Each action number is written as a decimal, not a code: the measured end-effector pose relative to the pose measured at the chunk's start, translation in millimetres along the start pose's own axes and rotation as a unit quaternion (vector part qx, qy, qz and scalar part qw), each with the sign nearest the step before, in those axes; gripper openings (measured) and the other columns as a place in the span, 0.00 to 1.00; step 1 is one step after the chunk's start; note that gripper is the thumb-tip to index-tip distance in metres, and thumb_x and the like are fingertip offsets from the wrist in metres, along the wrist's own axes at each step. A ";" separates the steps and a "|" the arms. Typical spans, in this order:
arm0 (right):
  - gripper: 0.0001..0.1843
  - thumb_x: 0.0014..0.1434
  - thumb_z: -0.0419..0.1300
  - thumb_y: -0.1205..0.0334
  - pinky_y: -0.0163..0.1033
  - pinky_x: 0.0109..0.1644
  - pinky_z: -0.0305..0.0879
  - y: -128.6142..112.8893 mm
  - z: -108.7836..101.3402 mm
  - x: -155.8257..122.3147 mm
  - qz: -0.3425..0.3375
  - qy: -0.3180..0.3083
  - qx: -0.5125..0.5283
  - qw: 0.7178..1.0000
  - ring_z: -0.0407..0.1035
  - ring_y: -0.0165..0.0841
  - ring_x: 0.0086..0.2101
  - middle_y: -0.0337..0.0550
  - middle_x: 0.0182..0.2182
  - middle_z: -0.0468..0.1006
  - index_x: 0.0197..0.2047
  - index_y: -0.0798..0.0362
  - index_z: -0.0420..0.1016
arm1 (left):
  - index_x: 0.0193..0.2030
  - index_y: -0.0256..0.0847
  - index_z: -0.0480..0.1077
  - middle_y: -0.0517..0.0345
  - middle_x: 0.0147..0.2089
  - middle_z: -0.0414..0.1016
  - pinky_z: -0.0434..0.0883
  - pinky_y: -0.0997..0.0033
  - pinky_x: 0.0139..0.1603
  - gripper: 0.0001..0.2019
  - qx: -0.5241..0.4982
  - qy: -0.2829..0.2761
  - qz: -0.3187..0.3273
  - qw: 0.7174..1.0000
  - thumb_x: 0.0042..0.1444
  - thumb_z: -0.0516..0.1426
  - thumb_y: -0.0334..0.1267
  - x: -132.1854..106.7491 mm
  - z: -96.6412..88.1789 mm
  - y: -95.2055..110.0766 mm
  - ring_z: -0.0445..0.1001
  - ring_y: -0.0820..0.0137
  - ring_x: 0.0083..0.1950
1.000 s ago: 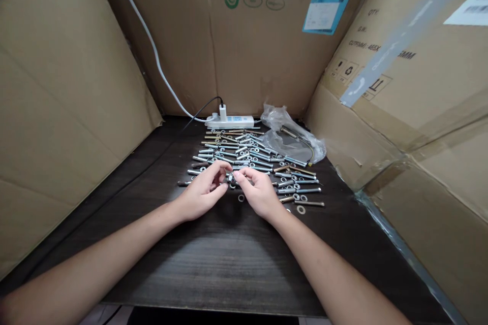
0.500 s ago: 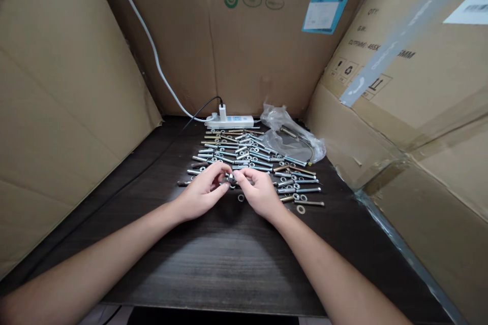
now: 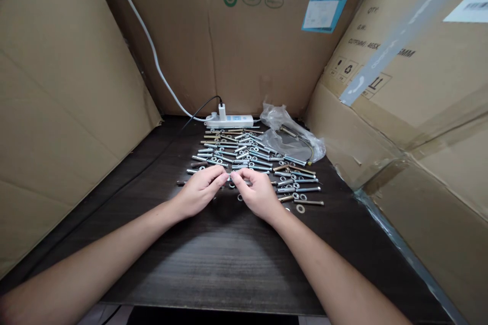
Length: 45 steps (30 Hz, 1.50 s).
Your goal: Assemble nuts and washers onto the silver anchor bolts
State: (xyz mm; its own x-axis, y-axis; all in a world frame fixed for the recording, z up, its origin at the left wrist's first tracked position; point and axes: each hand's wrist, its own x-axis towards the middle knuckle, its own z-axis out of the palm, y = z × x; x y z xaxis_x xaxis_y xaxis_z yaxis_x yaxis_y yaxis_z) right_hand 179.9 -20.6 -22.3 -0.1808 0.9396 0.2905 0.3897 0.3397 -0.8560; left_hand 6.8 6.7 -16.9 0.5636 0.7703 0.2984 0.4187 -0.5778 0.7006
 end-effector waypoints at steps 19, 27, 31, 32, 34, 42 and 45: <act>0.17 0.61 0.52 0.52 0.34 0.33 0.58 2.2 0.0 0.7 -0.004 0.011 -0.024 1.000 0.61 0.30 0.26 0.38 0.23 0.69 0.28 0.55 0.69 | 0.32 0.39 0.63 0.59 0.33 0.64 0.63 0.70 0.38 0.14 -0.014 0.008 0.006 1.000 0.64 0.45 0.42 -1.2 0.7 -0.1 0.64 0.71 0.35; 0.17 0.62 0.51 0.52 0.35 0.36 0.59 2.9 -2.6 2.0 0.002 0.003 -0.007 1.000 0.62 0.31 0.28 0.39 0.25 0.69 0.29 0.55 0.70 | 0.43 0.40 0.65 0.58 0.36 0.65 0.62 0.73 0.32 0.08 -0.034 0.009 0.007 0.999 0.62 0.49 0.40 -3.9 2.0 3.8 0.63 0.72 0.33; 0.16 0.62 0.50 0.53 0.35 0.36 0.60 1.4 -4.3 1.8 0.001 -0.008 0.012 1.000 0.63 0.31 0.30 0.39 0.26 0.69 0.29 0.55 0.69 | 0.45 0.40 0.64 0.59 0.35 0.63 0.62 0.73 0.31 0.08 -0.032 0.014 0.003 0.999 0.61 0.50 0.39 -4.1 1.7 2.5 0.63 0.72 0.33; 0.15 0.61 0.51 0.54 0.35 0.36 0.60 1.2 -4.6 1.6 0.004 -0.011 0.013 1.000 0.63 0.31 0.30 0.39 0.27 0.70 0.30 0.55 0.70 | 0.45 0.40 0.64 0.59 0.34 0.63 0.62 0.74 0.30 0.09 -0.030 0.015 0.001 0.999 0.61 0.49 0.39 -4.0 1.8 1.9 0.62 0.72 0.32; 0.12 0.59 0.54 0.56 0.34 0.35 0.60 0.9 -4.7 1.3 0.015 -0.014 0.013 1.000 0.64 0.30 0.29 0.39 0.28 0.71 0.32 0.55 0.70 | 0.44 0.40 0.64 0.60 0.34 0.63 0.61 0.74 0.30 0.08 -0.026 0.015 0.000 1.000 0.61 0.49 0.39 -4.0 1.8 1.2 0.62 0.73 0.32; 0.09 0.57 0.55 0.57 0.33 0.28 0.58 -2.1 -2.5 -0.8 0.035 -0.015 0.021 0.999 0.61 0.28 0.25 0.39 0.26 0.69 0.33 0.55 0.69 | 0.42 0.40 0.65 0.59 0.36 0.65 0.62 0.72 0.36 0.08 -0.029 0.020 0.003 0.999 0.62 0.49 0.40 -3.2 -1.4 3.6 0.63 0.71 0.35; 0.09 0.56 0.56 0.56 0.32 0.24 0.55 -3.0 -2.2 -2.2 0.052 -0.015 0.029 0.998 0.58 0.26 0.21 0.36 0.22 0.66 0.34 0.54 0.68 | 0.38 0.39 0.65 0.58 0.36 0.65 0.63 0.70 0.40 0.11 -0.027 0.025 0.007 0.999 0.64 0.46 0.41 -1.7 -1.8 3.7 0.65 0.70 0.37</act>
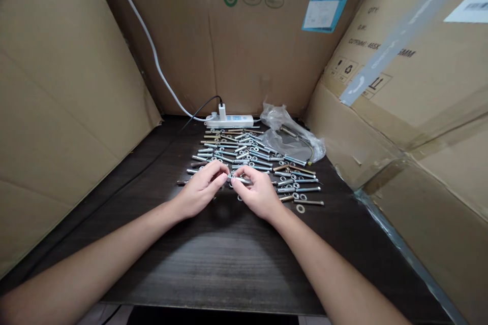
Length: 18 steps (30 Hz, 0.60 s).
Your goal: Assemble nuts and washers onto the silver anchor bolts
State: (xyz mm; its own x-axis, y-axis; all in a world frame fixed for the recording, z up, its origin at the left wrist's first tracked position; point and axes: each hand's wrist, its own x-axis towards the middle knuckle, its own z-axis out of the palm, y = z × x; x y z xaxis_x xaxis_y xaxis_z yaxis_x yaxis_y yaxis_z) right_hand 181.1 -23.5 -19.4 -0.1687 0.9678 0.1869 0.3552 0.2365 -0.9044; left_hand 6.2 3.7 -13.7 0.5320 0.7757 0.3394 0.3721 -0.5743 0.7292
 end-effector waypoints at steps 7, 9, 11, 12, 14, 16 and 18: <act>0.09 0.56 0.57 0.56 0.32 0.27 0.60 2.6 -0.2 0.7 -0.003 0.002 0.010 1.000 0.65 0.29 0.26 0.40 0.28 0.71 0.35 0.54 0.69 | 0.39 0.40 0.64 0.59 0.35 0.65 0.62 0.73 0.33 0.08 -0.004 -0.006 -0.005 1.000 0.62 0.48 0.41 -0.3 2.8 -1.7 0.63 0.72 0.33; 0.09 0.56 0.57 0.57 0.32 0.28 0.61 2.6 -0.1 0.9 -0.006 0.004 0.011 1.000 0.65 0.29 0.26 0.40 0.28 0.72 0.35 0.54 0.68 | 0.42 0.40 0.64 0.60 0.34 0.64 0.62 0.73 0.32 0.07 -0.012 -0.005 -0.009 1.000 0.62 0.49 0.40 -1.5 3.4 -1.7 0.63 0.72 0.32; 0.08 0.55 0.57 0.58 0.32 0.27 0.61 2.2 0.0 0.7 -0.006 0.005 0.011 1.000 0.64 0.28 0.25 0.40 0.28 0.71 0.35 0.54 0.68 | 0.44 0.40 0.64 0.60 0.34 0.63 0.62 0.73 0.32 0.07 -0.018 -0.006 -0.006 1.000 0.60 0.50 0.37 -2.6 3.8 -1.7 0.62 0.73 0.32; 0.08 0.55 0.57 0.58 0.32 0.27 0.60 2.0 0.2 0.5 -0.006 0.004 0.010 1.000 0.63 0.28 0.24 0.40 0.28 0.71 0.35 0.54 0.68 | 0.45 0.40 0.63 0.60 0.33 0.62 0.62 0.73 0.32 0.08 -0.019 -0.006 -0.003 1.000 0.59 0.50 0.36 -3.1 3.9 -1.6 0.62 0.73 0.32; 0.08 0.55 0.57 0.59 0.32 0.26 0.60 1.8 0.4 0.0 -0.007 0.004 0.006 1.000 0.62 0.27 0.23 0.39 0.28 0.71 0.36 0.54 0.68 | 0.46 0.40 0.63 0.60 0.33 0.62 0.63 0.73 0.33 0.09 -0.021 -0.004 0.001 1.000 0.58 0.51 0.33 -3.6 3.7 -1.3 0.62 0.72 0.32; 0.07 0.55 0.57 0.59 0.32 0.26 0.60 1.9 0.9 -0.5 -0.011 0.003 0.002 1.000 0.62 0.27 0.24 0.39 0.28 0.71 0.36 0.54 0.68 | 0.46 0.40 0.63 0.60 0.33 0.62 0.63 0.73 0.34 0.10 -0.021 0.003 -0.005 1.000 0.58 0.51 0.33 -3.5 2.9 -0.8 0.62 0.72 0.33; 0.07 0.56 0.57 0.59 0.32 0.26 0.60 2.1 1.5 -0.8 -0.014 0.005 0.002 1.000 0.63 0.27 0.24 0.39 0.28 0.71 0.36 0.54 0.68 | 0.45 0.40 0.63 0.60 0.34 0.62 0.63 0.72 0.35 0.08 -0.016 0.012 -0.013 1.000 0.59 0.50 0.34 -2.5 1.7 -0.3 0.63 0.72 0.34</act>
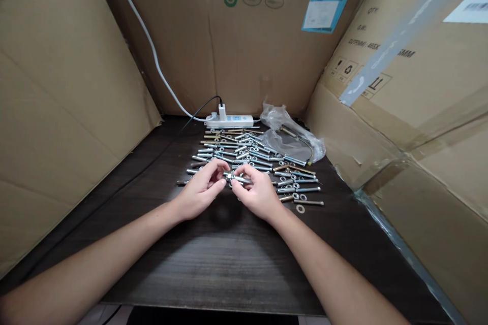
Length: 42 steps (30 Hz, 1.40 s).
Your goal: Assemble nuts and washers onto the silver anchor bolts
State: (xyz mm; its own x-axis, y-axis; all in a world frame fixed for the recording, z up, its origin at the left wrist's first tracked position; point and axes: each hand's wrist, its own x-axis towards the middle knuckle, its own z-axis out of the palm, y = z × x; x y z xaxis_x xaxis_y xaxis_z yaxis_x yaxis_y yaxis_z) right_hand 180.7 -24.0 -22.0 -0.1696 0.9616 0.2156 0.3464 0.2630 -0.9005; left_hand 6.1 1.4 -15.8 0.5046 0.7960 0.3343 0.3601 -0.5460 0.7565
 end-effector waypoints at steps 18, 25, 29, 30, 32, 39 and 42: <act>0.08 0.56 0.57 0.59 0.31 0.25 0.59 1.1 0.4 0.5 -0.001 0.003 -0.006 1.000 0.60 0.26 0.23 0.37 0.26 0.67 0.36 0.54 0.67 | 0.43 0.40 0.62 0.60 0.35 0.62 0.62 0.72 0.36 0.06 0.002 -0.009 0.005 1.000 0.61 0.49 0.38 0.1 -1.3 0.2 0.63 0.71 0.35; 0.08 0.56 0.57 0.59 0.30 0.25 0.58 2.7 0.2 0.4 -0.005 0.005 -0.009 1.000 0.59 0.26 0.23 0.37 0.25 0.66 0.36 0.54 0.67 | 0.41 0.40 0.64 0.60 0.35 0.63 0.62 0.72 0.35 0.07 0.015 -0.015 0.013 1.000 0.62 0.49 0.39 1.2 1.3 -2.1 0.62 0.72 0.34; 0.07 0.56 0.57 0.59 0.31 0.26 0.59 1.5 0.4 0.1 -0.009 0.001 -0.006 1.000 0.60 0.26 0.24 0.38 0.27 0.68 0.37 0.54 0.67 | 0.46 0.41 0.62 0.61 0.34 0.61 0.62 0.73 0.35 0.09 -0.005 -0.013 0.011 1.000 0.59 0.51 0.34 -2.2 1.6 -1.4 0.62 0.73 0.34; 0.07 0.56 0.56 0.59 0.31 0.26 0.59 0.9 0.4 -0.2 -0.009 0.000 -0.009 1.000 0.59 0.26 0.24 0.38 0.27 0.68 0.37 0.54 0.67 | 0.47 0.41 0.61 0.61 0.35 0.61 0.63 0.73 0.35 0.10 -0.011 -0.011 0.009 1.000 0.58 0.51 0.34 -2.7 1.3 -0.9 0.62 0.73 0.34; 0.07 0.56 0.56 0.59 0.30 0.26 0.58 -0.2 0.5 -0.6 -0.009 0.000 -0.015 1.000 0.58 0.26 0.23 0.37 0.26 0.67 0.36 0.54 0.67 | 0.47 0.41 0.60 0.60 0.36 0.62 0.63 0.72 0.36 0.10 -0.018 -0.004 0.006 1.000 0.59 0.51 0.34 -2.6 0.4 0.2 0.63 0.72 0.35; 0.07 0.55 0.57 0.59 0.30 0.23 0.55 0.4 0.1 -0.1 -0.007 0.000 -0.005 1.000 0.56 0.25 0.22 0.35 0.23 0.63 0.35 0.54 0.67 | 0.36 0.39 0.63 0.58 0.35 0.64 0.62 0.70 0.40 0.10 0.017 -0.020 0.026 0.999 0.64 0.46 0.40 2.5 -0.1 -1.3 0.64 0.71 0.37; 0.08 0.56 0.57 0.59 0.30 0.24 0.56 1.6 -0.1 0.1 -0.007 0.000 -0.009 1.000 0.58 0.26 0.22 0.36 0.24 0.65 0.36 0.54 0.68 | 0.40 0.40 0.63 0.60 0.36 0.64 0.62 0.71 0.37 0.06 0.008 -0.029 0.014 0.999 0.62 0.48 0.38 1.2 1.6 -2.2 0.63 0.72 0.35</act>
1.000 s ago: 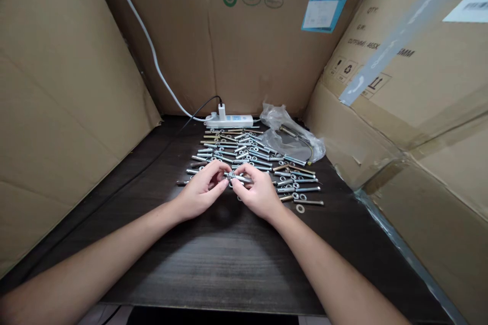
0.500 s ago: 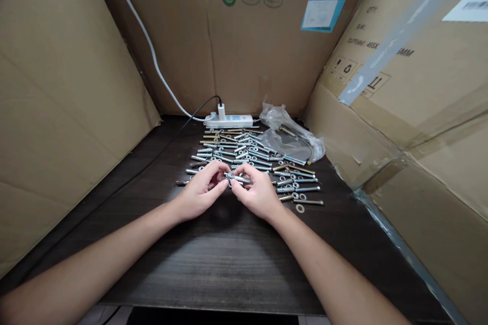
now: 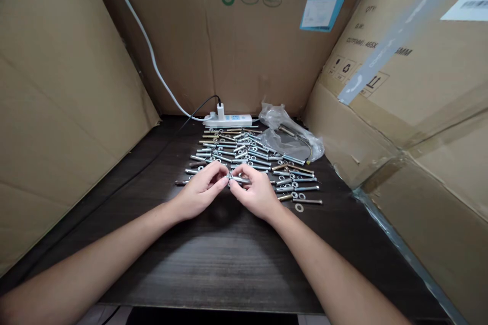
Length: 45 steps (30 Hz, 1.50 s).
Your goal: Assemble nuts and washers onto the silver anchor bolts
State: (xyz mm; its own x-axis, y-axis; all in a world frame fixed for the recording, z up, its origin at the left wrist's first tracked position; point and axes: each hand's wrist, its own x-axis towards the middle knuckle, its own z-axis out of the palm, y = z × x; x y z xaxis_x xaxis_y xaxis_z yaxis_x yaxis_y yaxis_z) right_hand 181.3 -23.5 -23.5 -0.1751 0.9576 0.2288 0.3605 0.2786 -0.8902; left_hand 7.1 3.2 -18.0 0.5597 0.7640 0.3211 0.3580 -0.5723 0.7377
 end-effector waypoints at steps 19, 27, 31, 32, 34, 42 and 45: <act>0.07 0.56 0.56 0.59 0.31 0.25 0.57 -3.3 -0.2 0.5 0.006 -0.004 -0.002 1.000 0.59 0.26 0.23 0.37 0.26 0.67 0.36 0.54 0.68 | 0.45 0.41 0.62 0.60 0.34 0.62 0.62 0.72 0.34 0.08 -0.013 0.019 -0.007 1.000 0.58 0.51 0.33 -2.5 1.7 1.6 0.62 0.72 0.33; 0.07 0.55 0.57 0.59 0.30 0.23 0.54 -3.9 1.0 -0.2 0.012 0.001 0.006 1.000 0.54 0.25 0.21 0.34 0.23 0.63 0.35 0.54 0.68 | 0.37 0.39 0.64 0.58 0.36 0.64 0.63 0.69 0.40 0.08 0.009 0.019 0.009 1.000 0.63 0.46 0.38 1.0 -1.9 1.8 0.64 0.70 0.38; 0.08 0.55 0.57 0.58 0.30 0.24 0.56 -3.0 0.6 0.6 0.016 -0.002 0.009 1.000 0.57 0.25 0.22 0.36 0.24 0.65 0.36 0.54 0.68 | 0.41 0.40 0.64 0.59 0.36 0.63 0.62 0.71 0.36 0.06 0.009 0.011 0.003 1.000 0.62 0.48 0.38 -0.5 0.7 0.7 0.63 0.71 0.35; 0.08 0.55 0.57 0.58 0.31 0.25 0.57 -3.1 0.4 0.7 0.016 -0.003 0.011 1.000 0.58 0.26 0.22 0.36 0.25 0.67 0.36 0.54 0.68 | 0.42 0.40 0.63 0.60 0.35 0.62 0.62 0.72 0.35 0.06 0.008 0.012 0.000 1.000 0.61 0.49 0.37 -1.3 1.3 0.8 0.62 0.72 0.34; 0.09 0.55 0.57 0.58 0.31 0.26 0.59 -3.6 0.1 0.9 0.016 -0.005 0.011 1.000 0.61 0.27 0.23 0.38 0.26 0.69 0.36 0.54 0.69 | 0.45 0.41 0.62 0.60 0.35 0.61 0.62 0.72 0.34 0.07 0.004 0.016 -0.003 1.000 0.59 0.50 0.34 -2.7 1.8 1.5 0.62 0.72 0.33; 0.08 0.55 0.57 0.59 0.30 0.23 0.56 -4.7 0.9 0.4 0.016 0.000 0.008 1.000 0.56 0.25 0.21 0.35 0.23 0.64 0.35 0.54 0.68 | 0.38 0.39 0.63 0.58 0.36 0.63 0.63 0.70 0.40 0.08 0.011 0.024 0.007 1.000 0.63 0.47 0.38 0.8 -1.0 0.6 0.64 0.71 0.37; 0.08 0.55 0.57 0.59 0.31 0.24 0.57 -4.9 0.6 0.6 0.018 0.000 0.012 1.000 0.59 0.26 0.22 0.36 0.24 0.66 0.35 0.54 0.68 | 0.40 0.40 0.63 0.59 0.36 0.63 0.63 0.72 0.36 0.06 0.005 0.017 0.005 1.000 0.62 0.49 0.38 0.2 0.0 0.0 0.63 0.71 0.35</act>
State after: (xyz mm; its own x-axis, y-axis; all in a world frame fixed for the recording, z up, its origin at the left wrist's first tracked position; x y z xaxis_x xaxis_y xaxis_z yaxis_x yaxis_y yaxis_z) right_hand 178.9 -24.3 -19.2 -0.1626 0.9669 0.1968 0.3445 0.2425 -0.9069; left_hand 7.2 3.3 -17.9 0.5368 0.7683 0.3485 0.3611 -0.5826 0.7282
